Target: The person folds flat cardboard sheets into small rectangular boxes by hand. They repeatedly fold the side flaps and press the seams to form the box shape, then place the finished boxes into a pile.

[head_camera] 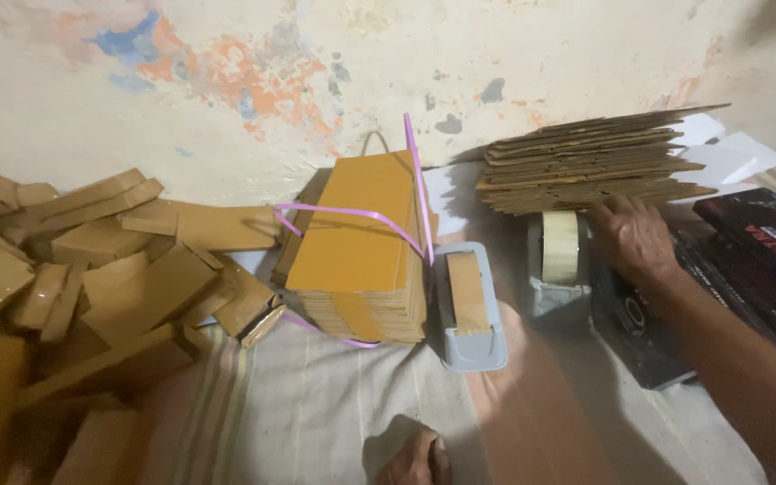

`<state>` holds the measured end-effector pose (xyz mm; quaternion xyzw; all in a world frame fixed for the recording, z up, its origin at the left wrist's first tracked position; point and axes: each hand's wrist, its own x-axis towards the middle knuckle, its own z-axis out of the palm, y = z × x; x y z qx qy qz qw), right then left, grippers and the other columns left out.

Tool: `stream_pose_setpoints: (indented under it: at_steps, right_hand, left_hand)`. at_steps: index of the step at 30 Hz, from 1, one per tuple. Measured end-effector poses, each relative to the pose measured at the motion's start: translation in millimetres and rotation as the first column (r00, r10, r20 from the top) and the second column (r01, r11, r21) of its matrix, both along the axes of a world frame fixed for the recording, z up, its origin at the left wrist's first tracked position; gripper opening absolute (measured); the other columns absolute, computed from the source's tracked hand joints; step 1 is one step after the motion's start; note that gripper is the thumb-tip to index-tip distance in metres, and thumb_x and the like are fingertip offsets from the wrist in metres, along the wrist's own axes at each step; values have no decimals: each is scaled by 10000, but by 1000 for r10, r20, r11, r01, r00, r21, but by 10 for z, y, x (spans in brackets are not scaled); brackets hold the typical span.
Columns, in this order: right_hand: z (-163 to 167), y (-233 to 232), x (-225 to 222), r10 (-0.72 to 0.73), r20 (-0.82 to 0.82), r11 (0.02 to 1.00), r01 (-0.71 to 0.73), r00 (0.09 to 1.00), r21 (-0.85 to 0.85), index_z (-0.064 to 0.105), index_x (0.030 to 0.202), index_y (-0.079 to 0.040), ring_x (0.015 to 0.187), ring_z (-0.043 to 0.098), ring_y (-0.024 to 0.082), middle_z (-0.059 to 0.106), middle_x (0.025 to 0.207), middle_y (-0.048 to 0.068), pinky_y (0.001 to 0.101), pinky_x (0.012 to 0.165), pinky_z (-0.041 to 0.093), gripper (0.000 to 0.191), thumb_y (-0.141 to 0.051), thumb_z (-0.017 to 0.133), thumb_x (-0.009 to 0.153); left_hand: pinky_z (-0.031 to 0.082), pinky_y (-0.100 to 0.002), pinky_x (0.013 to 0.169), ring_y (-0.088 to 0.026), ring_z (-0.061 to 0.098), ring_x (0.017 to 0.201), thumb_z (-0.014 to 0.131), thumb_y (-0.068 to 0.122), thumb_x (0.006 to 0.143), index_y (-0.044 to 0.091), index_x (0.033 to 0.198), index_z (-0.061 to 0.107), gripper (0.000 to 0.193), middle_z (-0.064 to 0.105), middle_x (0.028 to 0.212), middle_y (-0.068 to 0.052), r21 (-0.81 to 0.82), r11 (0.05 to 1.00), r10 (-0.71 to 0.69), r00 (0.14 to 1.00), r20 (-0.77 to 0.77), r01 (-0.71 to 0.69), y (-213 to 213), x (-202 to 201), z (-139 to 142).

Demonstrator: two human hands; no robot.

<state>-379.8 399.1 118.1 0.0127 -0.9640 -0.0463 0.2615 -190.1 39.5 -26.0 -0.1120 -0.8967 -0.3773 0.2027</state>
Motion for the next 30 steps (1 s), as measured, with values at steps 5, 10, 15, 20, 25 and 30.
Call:
stream_pose_setpoints:
  at_steps: [5, 10, 15, 20, 25, 30]
  right_hand:
    - [-22, 59, -225, -110, 168, 983, 82, 980, 163, 626, 1314, -110, 1206, 615, 321, 629, 1324, 172, 497, 1037, 511, 409, -256, 631, 932]
    - [-77, 54, -345, -55, -62, 964, 69, 997, 257, 638, 1238, -44, 1169, 655, 298, 672, 1199, 172, 467, 1037, 555, 266, -195, 598, 1023]
    - [-52, -38, -554, -67, -36, 890, 76, 997, 449, 655, 1133, -22, 1051, 686, 251, 700, 1086, 144, 402, 897, 600, 279, -159, 683, 892]
    - [-73, -41, -649, -21, -40, 896, 36, 999, 443, 662, 1051, -52, 1014, 688, 238, 693, 1060, 120, 361, 796, 614, 118, -134, 644, 967]
    - [-71, 18, -701, -68, 111, 861, 2, 991, 508, 608, 1201, -52, 1116, 649, 236, 649, 1185, 126, 346, 796, 622, 214, -149, 604, 1011]
    - [159, 109, -609, -225, 227, 609, -45, 948, 792, 250, 1656, -50, 1177, 580, 230, 474, 1500, 147, 303, 897, 600, 911, -203, 657, 856]
  left_hand:
    - [610, -453, 600, -304, 766, 653, 732, 171, 802, 140, 915, 719, 118, 757, 756, -139, 20, 995, 100, 989, -111, -98, 91, -103, -46]
    - [613, -442, 587, -298, 772, 659, 745, 149, 821, 121, 892, 718, 81, 754, 739, -140, 0, 999, 50, 993, -110, -50, 71, -159, -124]
    - [625, -435, 625, -304, 781, 679, 739, 143, 809, 119, 898, 727, 94, 748, 746, -161, -23, 996, 90, 995, -52, -92, 39, -198, -227]
    - [637, -433, 640, -323, 789, 707, 718, 143, 823, 108, 946, 726, 128, 754, 768, -181, 61, 994, 96, 994, -57, -92, 25, -235, -315]
    - [618, -464, 659, -322, 777, 706, 679, 173, 862, 120, 957, 715, 114, 737, 760, -177, -11, 999, 53, 972, 230, -52, -30, -303, -388]
    - [586, -505, 600, -373, 739, 687, 700, 223, 840, 114, 909, 718, 130, 725, 760, -191, -37, 998, 56, 997, 46, -54, -33, -301, -458]
